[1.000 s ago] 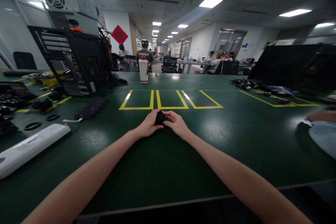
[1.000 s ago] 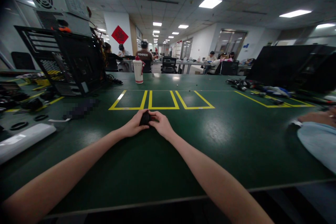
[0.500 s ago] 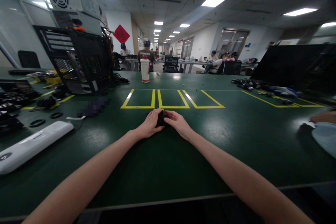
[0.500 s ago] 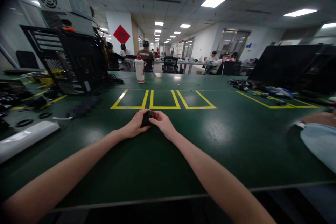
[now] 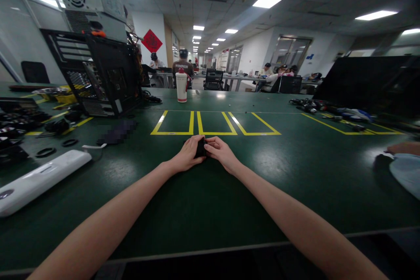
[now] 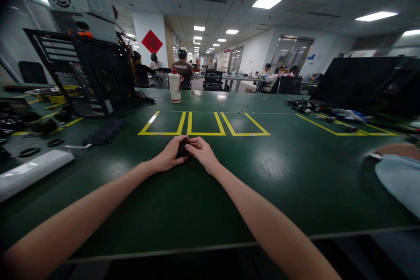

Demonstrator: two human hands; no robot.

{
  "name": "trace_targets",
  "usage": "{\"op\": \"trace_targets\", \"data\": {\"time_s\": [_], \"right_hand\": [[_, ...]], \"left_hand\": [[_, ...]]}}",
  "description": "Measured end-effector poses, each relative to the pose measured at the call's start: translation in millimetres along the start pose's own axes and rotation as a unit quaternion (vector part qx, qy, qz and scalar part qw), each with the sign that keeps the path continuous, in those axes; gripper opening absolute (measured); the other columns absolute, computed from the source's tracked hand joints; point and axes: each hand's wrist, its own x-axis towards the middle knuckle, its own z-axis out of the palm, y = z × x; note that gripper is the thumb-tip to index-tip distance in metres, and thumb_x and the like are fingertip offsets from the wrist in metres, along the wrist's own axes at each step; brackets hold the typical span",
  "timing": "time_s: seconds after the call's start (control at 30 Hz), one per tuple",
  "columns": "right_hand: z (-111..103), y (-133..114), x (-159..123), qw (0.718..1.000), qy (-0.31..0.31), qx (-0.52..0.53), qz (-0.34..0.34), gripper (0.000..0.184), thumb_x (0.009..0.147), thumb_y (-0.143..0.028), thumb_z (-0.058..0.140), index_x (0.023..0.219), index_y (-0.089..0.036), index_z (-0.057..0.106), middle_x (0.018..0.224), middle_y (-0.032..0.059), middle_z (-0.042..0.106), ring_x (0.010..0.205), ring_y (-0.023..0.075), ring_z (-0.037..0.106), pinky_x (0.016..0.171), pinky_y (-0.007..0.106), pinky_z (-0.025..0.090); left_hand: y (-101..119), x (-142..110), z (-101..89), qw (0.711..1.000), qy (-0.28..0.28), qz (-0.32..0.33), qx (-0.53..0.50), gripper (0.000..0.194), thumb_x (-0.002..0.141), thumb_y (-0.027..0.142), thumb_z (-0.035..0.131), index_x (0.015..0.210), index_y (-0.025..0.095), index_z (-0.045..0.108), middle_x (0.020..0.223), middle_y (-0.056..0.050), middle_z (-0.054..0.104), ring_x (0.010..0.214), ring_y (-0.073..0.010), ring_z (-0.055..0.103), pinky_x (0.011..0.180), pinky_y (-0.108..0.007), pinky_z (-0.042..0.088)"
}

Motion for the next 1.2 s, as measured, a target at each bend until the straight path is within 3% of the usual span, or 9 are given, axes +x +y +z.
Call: {"op": "trace_targets", "data": {"time_s": [0.2, 0.43, 0.7, 0.9, 1.2], "right_hand": [[-1.8, 1.0, 1.3, 1.0, -0.02, -0.001, 0.009, 0.035, 0.069, -0.028, 0.06, 0.102, -0.02, 0.054, 0.103, 0.0048, 0.055, 0.094, 0.0158, 0.053, 0.087, 0.036, 0.041], [0.7, -2.9, -3.0, 0.999, -0.022, -0.015, -0.037, 0.032, 0.063, -0.019, 0.065, 0.092, -0.019, 0.052, 0.1, 0.0033, 0.054, 0.093, 0.0155, 0.053, 0.087, 0.036, 0.04], [2.9, -5.5, -8.0, 0.999, -0.004, -0.029, -0.016, 0.027, 0.069, -0.033, 0.06, 0.092, -0.022, 0.052, 0.094, 0.0026, 0.054, 0.09, 0.0159, 0.053, 0.078, 0.035, 0.044], [3.5, -6.0, -5.0, 1.0, 0.0, -0.025, 0.009, 0.034, 0.067, -0.031, 0.061, 0.098, -0.019, 0.053, 0.102, 0.0054, 0.054, 0.093, 0.0161, 0.052, 0.082, 0.035, 0.043], [1.6, -7.6, -10.9, 1.0, -0.012, -0.014, 0.002, 0.026, 0.068, -0.033, 0.06, 0.09, -0.021, 0.052, 0.097, 0.0023, 0.055, 0.088, 0.0134, 0.053, 0.078, 0.032, 0.045]], "left_hand": [[0.0, 0.5, -0.3, 1.0, 0.001, 0.001, -0.008, 0.067, 0.072, 0.024, 0.056, 0.127, 0.019, 0.018, 0.123, -0.012, 0.036, 0.117, -0.0253, 0.035, 0.099, -0.045, 0.028], [1.5, 2.3, -1.6, 0.999, 0.007, -0.001, -0.034, 0.064, 0.071, 0.028, 0.059, 0.124, 0.019, 0.024, 0.119, -0.01, 0.039, 0.11, -0.0234, 0.041, 0.095, -0.04, 0.034], [4.6, 1.2, -1.0, 0.999, 0.016, 0.012, -0.029, 0.062, 0.071, 0.022, 0.057, 0.123, 0.02, 0.023, 0.118, -0.009, 0.039, 0.111, -0.0229, 0.04, 0.096, -0.041, 0.033], [8.0, 0.4, -3.1, 1.0, 0.006, 0.003, -0.023, 0.061, 0.072, 0.022, 0.056, 0.123, 0.021, 0.023, 0.12, -0.009, 0.038, 0.113, -0.023, 0.039, 0.097, -0.042, 0.032], [10.6, -0.8, -3.4, 1.0, 0.011, -0.004, -0.022, 0.06, 0.072, 0.022, 0.056, 0.123, 0.021, 0.023, 0.12, -0.01, 0.038, 0.114, -0.0247, 0.038, 0.097, -0.045, 0.032]]}}
